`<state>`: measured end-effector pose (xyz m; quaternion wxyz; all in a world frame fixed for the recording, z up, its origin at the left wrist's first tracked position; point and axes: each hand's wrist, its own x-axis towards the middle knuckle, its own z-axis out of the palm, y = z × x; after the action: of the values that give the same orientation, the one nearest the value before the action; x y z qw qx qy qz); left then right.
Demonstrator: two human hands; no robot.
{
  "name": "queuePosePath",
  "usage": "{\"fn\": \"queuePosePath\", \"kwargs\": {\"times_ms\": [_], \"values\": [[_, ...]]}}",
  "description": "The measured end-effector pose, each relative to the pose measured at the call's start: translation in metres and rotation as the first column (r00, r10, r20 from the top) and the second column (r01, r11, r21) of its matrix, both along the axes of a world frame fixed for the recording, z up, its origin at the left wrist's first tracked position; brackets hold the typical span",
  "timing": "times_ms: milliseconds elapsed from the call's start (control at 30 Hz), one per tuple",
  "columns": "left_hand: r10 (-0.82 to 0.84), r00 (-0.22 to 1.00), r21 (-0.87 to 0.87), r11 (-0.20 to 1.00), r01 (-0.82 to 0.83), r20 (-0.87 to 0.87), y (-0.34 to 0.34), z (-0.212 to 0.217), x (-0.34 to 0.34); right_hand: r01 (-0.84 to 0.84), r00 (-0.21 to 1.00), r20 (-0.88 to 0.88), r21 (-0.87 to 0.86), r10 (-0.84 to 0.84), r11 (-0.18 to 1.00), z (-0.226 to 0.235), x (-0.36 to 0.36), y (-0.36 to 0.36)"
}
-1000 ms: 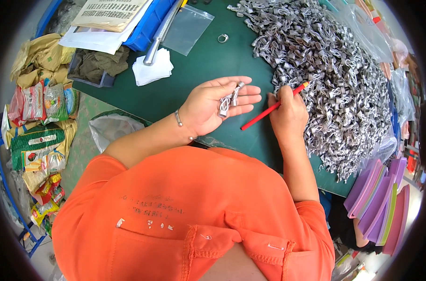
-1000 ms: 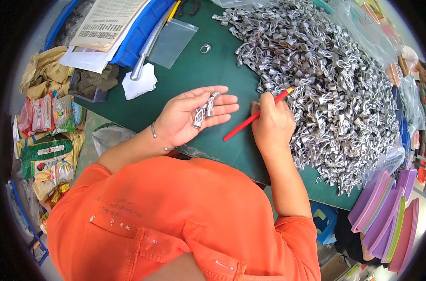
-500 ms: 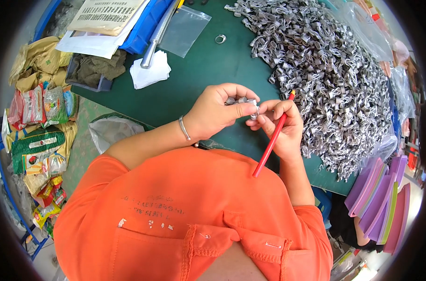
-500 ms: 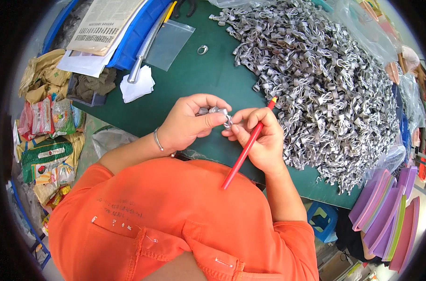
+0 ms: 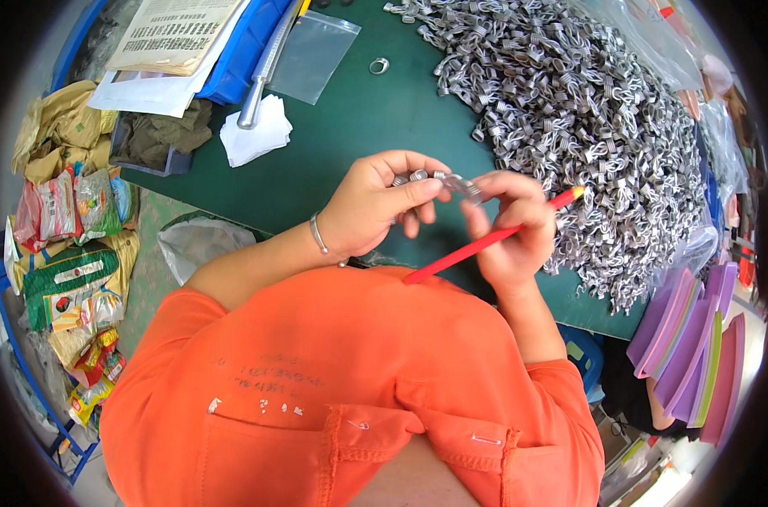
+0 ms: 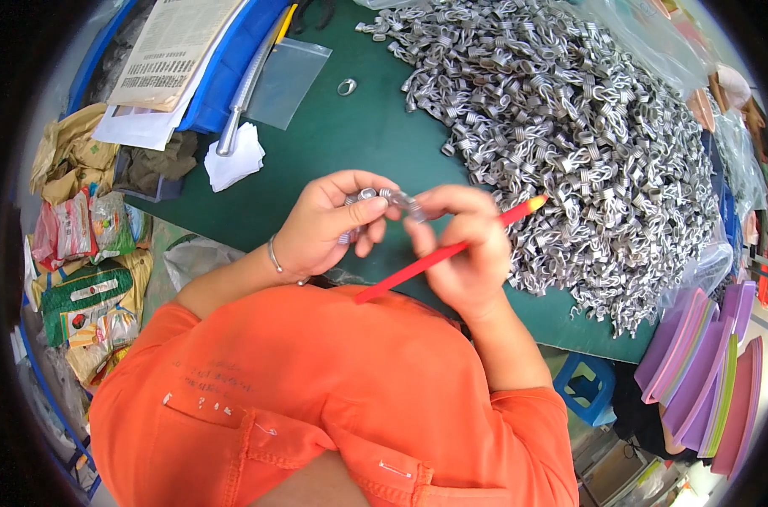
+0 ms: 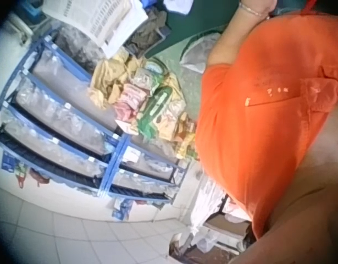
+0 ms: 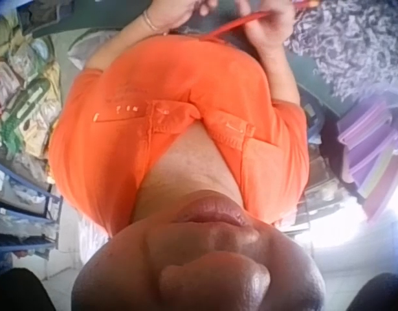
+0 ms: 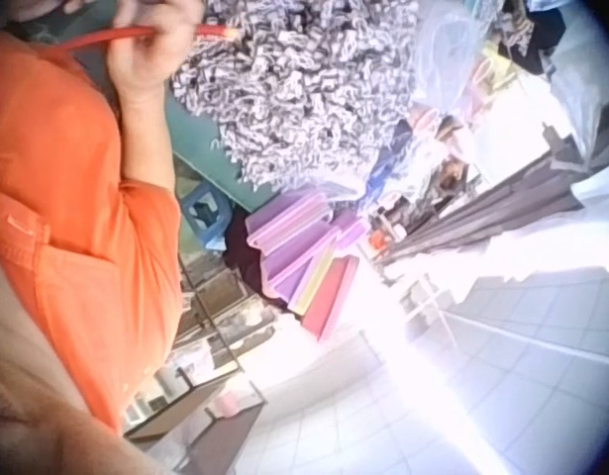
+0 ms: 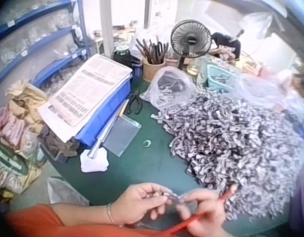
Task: The person assembles small silver metal components by hand using a red tool to press parts together.
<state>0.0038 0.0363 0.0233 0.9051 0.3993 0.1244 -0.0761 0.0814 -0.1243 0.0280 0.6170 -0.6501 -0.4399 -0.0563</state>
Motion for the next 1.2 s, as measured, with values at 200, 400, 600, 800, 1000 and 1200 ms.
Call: {"fn": "queuePosePath", "kwargs": {"times_ms": [200, 400, 600, 800, 1000, 1200], "values": [[-0.062, 0.975, -0.318, 0.948, -0.008, -0.211, 0.005, -0.015, 0.001, 0.305, 0.901, 0.403, -0.327, -0.160, 0.894, 0.006, 0.021, 0.008], [0.002, 0.978, -0.153, 0.988, -0.035, -0.210, 0.006, -0.011, 0.003, 0.608, 0.731, 0.672, -0.565, -0.116, 0.559, 0.003, 0.058, 0.010], [0.020, 0.975, -0.015, 1.000, -0.024, -0.221, 0.009, -0.007, 0.003, 0.002, 0.992, -0.125, -0.225, -0.031, 0.974, 0.004, 0.026, 0.021], [-0.049, 0.998, -0.066, 0.997, 0.046, -0.049, 0.013, 0.001, 0.000, -0.004, 1.000, 0.020, -0.078, 0.006, 0.997, 0.003, 0.018, 0.012], [0.011, 1.000, 0.427, 0.904, -0.003, -0.016, 0.013, 0.010, 0.000, -0.064, 0.829, -0.551, 0.079, 0.096, 0.995, 0.000, 0.006, 0.008], [-0.016, 0.886, 0.695, 0.627, -0.353, 0.464, 0.012, 0.012, 0.001, -0.204, 0.564, -0.751, 0.274, 0.342, 0.940, -0.016, 0.009, 0.004]]}}
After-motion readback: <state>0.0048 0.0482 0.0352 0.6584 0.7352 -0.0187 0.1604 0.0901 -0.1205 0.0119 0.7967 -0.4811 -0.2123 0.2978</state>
